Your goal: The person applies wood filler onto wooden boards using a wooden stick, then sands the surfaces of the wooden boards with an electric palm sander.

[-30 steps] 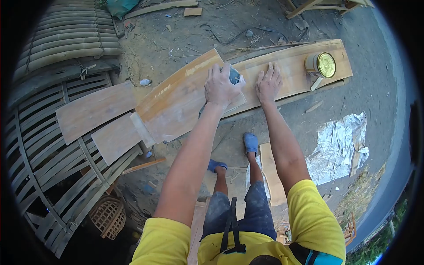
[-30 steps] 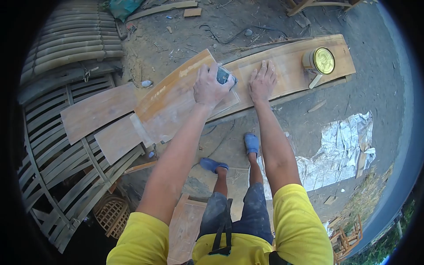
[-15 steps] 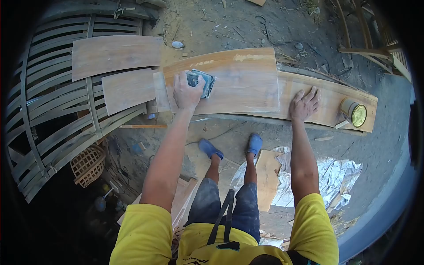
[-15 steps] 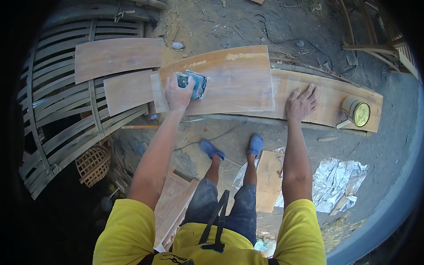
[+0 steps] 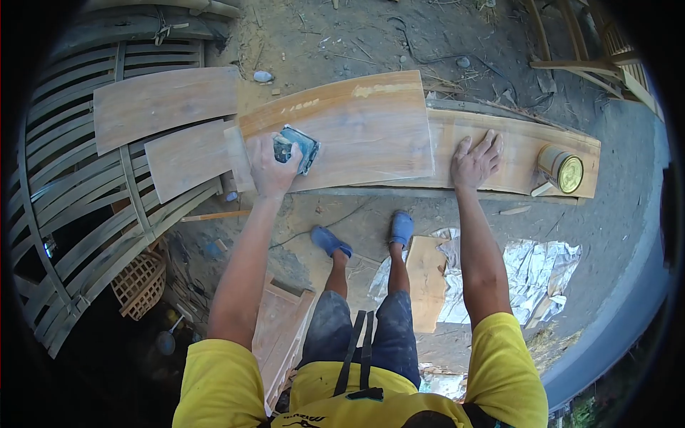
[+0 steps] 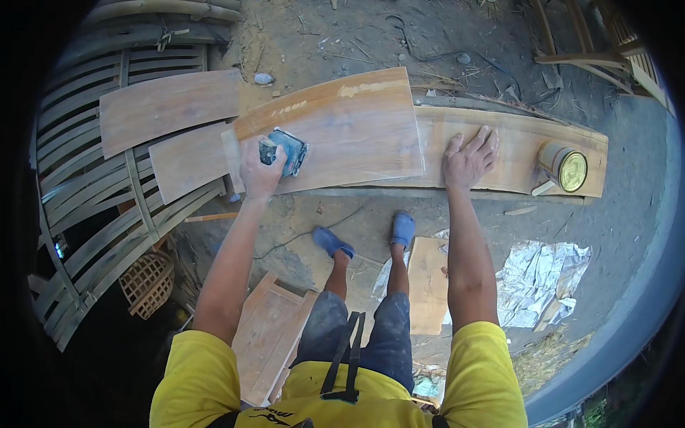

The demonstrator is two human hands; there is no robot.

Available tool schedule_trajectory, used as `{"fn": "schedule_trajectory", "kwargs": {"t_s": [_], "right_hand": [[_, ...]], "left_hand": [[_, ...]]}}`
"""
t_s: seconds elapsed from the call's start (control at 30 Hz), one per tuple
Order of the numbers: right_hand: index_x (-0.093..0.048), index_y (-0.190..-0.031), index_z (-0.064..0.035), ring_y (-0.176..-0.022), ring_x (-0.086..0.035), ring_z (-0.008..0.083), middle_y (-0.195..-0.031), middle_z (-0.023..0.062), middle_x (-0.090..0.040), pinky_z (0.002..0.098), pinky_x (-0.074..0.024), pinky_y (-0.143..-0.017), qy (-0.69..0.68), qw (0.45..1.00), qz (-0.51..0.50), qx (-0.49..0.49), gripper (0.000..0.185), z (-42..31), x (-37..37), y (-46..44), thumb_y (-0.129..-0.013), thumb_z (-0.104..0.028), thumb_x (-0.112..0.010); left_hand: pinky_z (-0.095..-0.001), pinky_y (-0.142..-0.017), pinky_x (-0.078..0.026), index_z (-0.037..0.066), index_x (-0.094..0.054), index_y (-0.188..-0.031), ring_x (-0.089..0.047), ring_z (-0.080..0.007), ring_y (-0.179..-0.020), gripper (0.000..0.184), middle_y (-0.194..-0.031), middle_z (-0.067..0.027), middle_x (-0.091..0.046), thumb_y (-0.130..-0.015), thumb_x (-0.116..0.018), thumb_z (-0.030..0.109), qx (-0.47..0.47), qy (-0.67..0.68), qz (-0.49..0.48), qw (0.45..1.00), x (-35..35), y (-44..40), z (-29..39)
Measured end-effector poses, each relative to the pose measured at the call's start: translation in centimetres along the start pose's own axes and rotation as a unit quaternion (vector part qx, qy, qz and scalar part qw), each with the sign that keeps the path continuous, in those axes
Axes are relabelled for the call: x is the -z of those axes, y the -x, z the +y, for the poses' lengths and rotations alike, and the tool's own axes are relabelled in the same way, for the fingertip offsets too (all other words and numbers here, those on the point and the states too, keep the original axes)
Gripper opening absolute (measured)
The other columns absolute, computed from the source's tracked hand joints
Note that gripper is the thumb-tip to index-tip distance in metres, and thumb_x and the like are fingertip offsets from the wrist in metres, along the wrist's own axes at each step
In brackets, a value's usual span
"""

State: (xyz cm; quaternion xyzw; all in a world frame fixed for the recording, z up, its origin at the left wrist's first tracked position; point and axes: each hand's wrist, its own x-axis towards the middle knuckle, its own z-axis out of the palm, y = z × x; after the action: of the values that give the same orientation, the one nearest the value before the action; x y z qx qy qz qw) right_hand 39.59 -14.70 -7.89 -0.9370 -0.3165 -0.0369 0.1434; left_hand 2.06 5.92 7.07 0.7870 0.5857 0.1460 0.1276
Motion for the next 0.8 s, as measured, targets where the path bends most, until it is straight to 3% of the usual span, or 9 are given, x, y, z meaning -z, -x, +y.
{"fn": "schedule_trajectory", "kwargs": {"t_s": [0.2,0.47,0.57,0.8], "right_hand": [[-0.042,-0.161,-0.0021,-0.153,-0.036,0.0421,-0.165,0.0240,-0.040,0.0590,-0.0277,-0.125,-0.005,1.000,-0.003,-0.004,0.074,0.0,-0.1,0.0,-0.101,-0.040,-0.061],[-0.043,-0.161,-0.0048,-0.154,-0.035,0.0418,-0.166,0.0227,-0.039,0.0583,-0.0270,-0.125,-0.009,1.000,-0.005,0.003,0.069,0.4,-0.1,-0.1,-0.103,-0.039,-0.058],[-0.042,-0.162,-0.0068,-0.154,-0.035,0.0421,-0.168,0.0218,-0.038,0.0583,-0.0272,-0.125,-0.013,0.999,-0.035,-0.020,0.068,0.1,0.2,0.0,-0.104,-0.040,-0.057],[-0.042,-0.161,-0.0059,-0.154,-0.035,0.0432,-0.168,0.0221,-0.038,0.0581,-0.0289,-0.124,-0.017,0.999,-0.022,-0.033,0.064,-0.8,0.1,0.1,-0.108,-0.040,-0.052]], "left_hand": [[-0.0515,-0.083,-0.058,0.007,-0.068,-0.114,-0.067,-0.0367,-0.101,0.045,-0.106,-0.0148,-0.061,-0.083,-0.082,0.036,-0.075,-0.007,-0.094,0.993,-4.5,-1.0,12.6],[-0.0546,-0.086,-0.057,0.007,-0.068,-0.119,-0.064,-0.0392,-0.111,0.055,-0.113,-0.0189,-0.060,-0.081,-0.083,0.043,-0.134,0.066,-0.136,0.979,-11.3,-0.7,26.0],[-0.0550,-0.088,-0.056,0.007,-0.067,-0.115,-0.063,-0.0402,-0.110,0.050,-0.112,-0.0197,-0.060,-0.082,-0.082,0.041,-0.122,0.100,-0.111,0.981,-11.4,0.0,27.0],[-0.0550,-0.091,-0.056,0.007,-0.065,-0.118,-0.062,-0.0403,-0.110,0.051,-0.112,-0.0201,-0.059,-0.083,-0.081,0.041,-0.054,0.070,-0.100,0.991,-7.8,0.0,18.9]]}}
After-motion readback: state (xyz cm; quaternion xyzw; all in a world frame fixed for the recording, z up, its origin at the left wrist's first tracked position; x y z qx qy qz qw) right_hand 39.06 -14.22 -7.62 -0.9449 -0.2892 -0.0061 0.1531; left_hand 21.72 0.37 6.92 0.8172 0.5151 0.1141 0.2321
